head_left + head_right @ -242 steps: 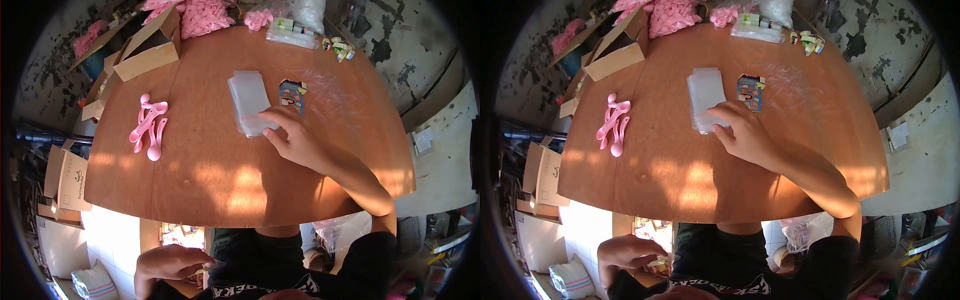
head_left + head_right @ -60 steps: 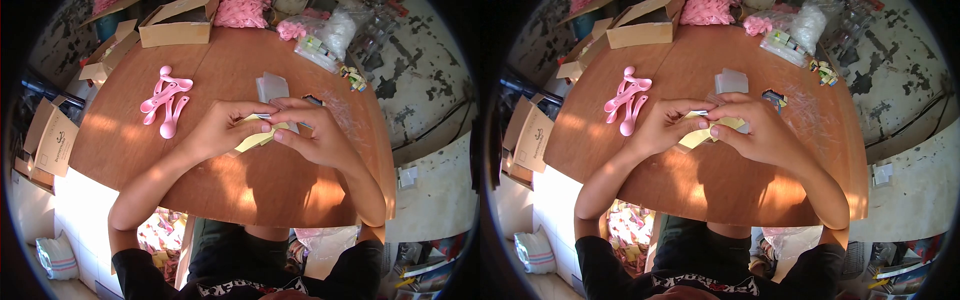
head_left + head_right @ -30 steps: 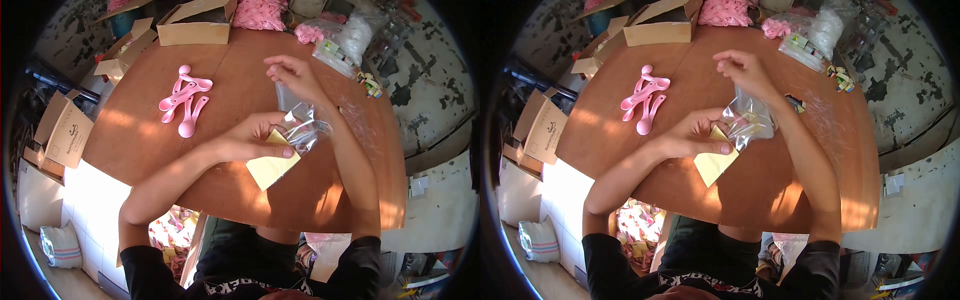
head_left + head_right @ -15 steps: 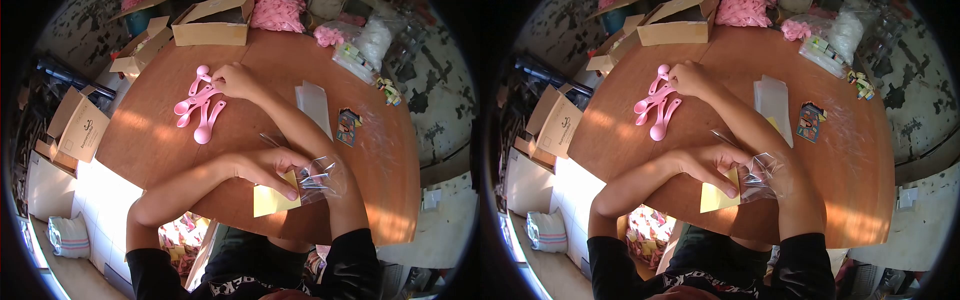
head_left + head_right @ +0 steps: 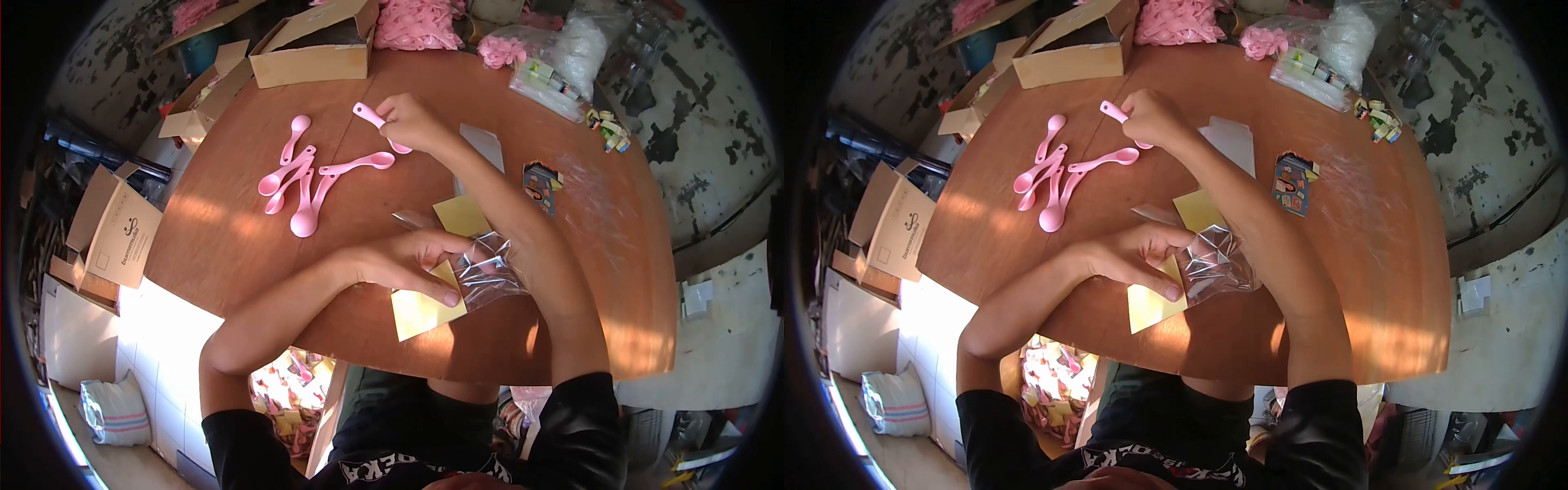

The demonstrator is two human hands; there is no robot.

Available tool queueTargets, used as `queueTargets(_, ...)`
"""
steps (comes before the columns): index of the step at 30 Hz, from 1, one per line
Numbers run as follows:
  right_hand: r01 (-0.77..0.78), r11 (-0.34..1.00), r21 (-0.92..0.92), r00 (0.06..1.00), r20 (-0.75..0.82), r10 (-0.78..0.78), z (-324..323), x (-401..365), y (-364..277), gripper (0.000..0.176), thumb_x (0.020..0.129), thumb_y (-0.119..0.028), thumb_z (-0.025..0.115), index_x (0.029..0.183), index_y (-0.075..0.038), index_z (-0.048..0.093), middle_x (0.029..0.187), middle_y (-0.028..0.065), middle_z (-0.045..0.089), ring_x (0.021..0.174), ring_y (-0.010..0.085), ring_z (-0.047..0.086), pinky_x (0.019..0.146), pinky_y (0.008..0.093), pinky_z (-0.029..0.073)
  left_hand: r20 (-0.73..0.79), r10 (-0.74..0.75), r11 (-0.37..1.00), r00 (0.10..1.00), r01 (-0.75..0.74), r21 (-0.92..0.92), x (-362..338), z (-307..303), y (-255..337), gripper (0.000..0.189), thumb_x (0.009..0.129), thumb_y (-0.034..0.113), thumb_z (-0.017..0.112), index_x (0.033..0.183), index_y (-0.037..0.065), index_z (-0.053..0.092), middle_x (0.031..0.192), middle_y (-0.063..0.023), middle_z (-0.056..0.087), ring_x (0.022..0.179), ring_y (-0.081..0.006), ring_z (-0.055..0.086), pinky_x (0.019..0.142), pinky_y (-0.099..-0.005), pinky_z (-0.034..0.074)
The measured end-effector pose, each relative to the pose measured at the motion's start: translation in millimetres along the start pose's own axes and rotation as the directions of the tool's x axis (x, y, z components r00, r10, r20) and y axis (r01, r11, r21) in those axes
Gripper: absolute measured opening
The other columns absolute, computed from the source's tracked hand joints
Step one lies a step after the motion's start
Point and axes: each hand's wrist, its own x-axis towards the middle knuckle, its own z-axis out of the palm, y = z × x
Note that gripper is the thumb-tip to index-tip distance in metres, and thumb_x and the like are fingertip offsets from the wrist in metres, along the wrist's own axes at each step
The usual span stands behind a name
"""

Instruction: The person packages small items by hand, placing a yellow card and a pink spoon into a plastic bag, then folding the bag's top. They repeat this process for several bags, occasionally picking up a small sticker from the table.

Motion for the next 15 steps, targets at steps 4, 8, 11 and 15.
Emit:
queueTargets(4, -0.162, 0.784, 0.599, 0.985, 0.14, 0.096, -56.7, -38.7, 10.5, 0.029, 0.084, -0.01, 0.061, 0.111, 0.0, 0.059, 0.092, 0.0098, 0.067, 0.079, 0.0184, 0.065, 0.069, 0.0298, 0.051, -0.055, -0.041, 0.999, 0.998, 0.042, 0.016, -1.3, 2.4, 4.8, 0.058, 0.079, 0.004, 0.076, 0.131, 0.0, 0.05, 0.128, -0.0073, 0.054, 0.118, -0.0142, 0.05, 0.099, -0.028, 0.042)
queueTargets(8, -0.166, 0.503, 0.849, 0.972, 0.054, 0.229, -103.7, -89.9, 22.8, 0.028, 0.095, -0.018, 0.054, 0.117, 0.0, 0.052, 0.081, 0.0028, 0.06, 0.064, 0.0141, 0.06, 0.063, 0.0254, 0.049, -0.146, -0.052, 0.999, 0.988, 0.053, 0.004, 1.8, -1.4, -4.4, 0.057, 0.081, 0.005, 0.076, 0.131, 0.001, 0.05, 0.124, -0.0051, 0.057, 0.111, -0.0113, 0.053, 0.093, -0.0279, 0.044)
queueTargets(11, -0.12, 0.38, 0.917, 0.969, 0.025, 0.246, -136.9, -121.8, 20.1, 0.03, 0.097, -0.028, 0.054, 0.112, -0.002, 0.055, 0.076, -0.0002, 0.052, 0.06, 0.0111, 0.054, 0.058, 0.0235, 0.045, -0.244, 0.036, 0.996, 0.969, -0.016, 0.086, 8.7, 7.2, 3.6, 0.056, 0.083, 0.004, 0.072, 0.134, 0.002, 0.047, 0.113, -0.0038, 0.062, 0.098, -0.0085, 0.058, 0.083, -0.0249, 0.049)
queueTargets(15, -0.017, 0.473, 0.881, 0.96, -0.118, 0.255, -154.1, -149.5, 12.1, 0.03, 0.098, -0.027, 0.052, 0.111, 0.0, 0.059, 0.083, 0.0025, 0.057, 0.065, 0.0113, 0.049, 0.063, 0.0262, 0.043, -0.395, 0.113, 0.976, 0.912, -0.027, 0.218, 19.6, 14.1, 6.7, 0.056, 0.086, 0.003, 0.07, 0.136, 0.003, 0.045, 0.11, -0.0036, 0.063, 0.101, -0.0085, 0.058, 0.082, -0.0255, 0.05)
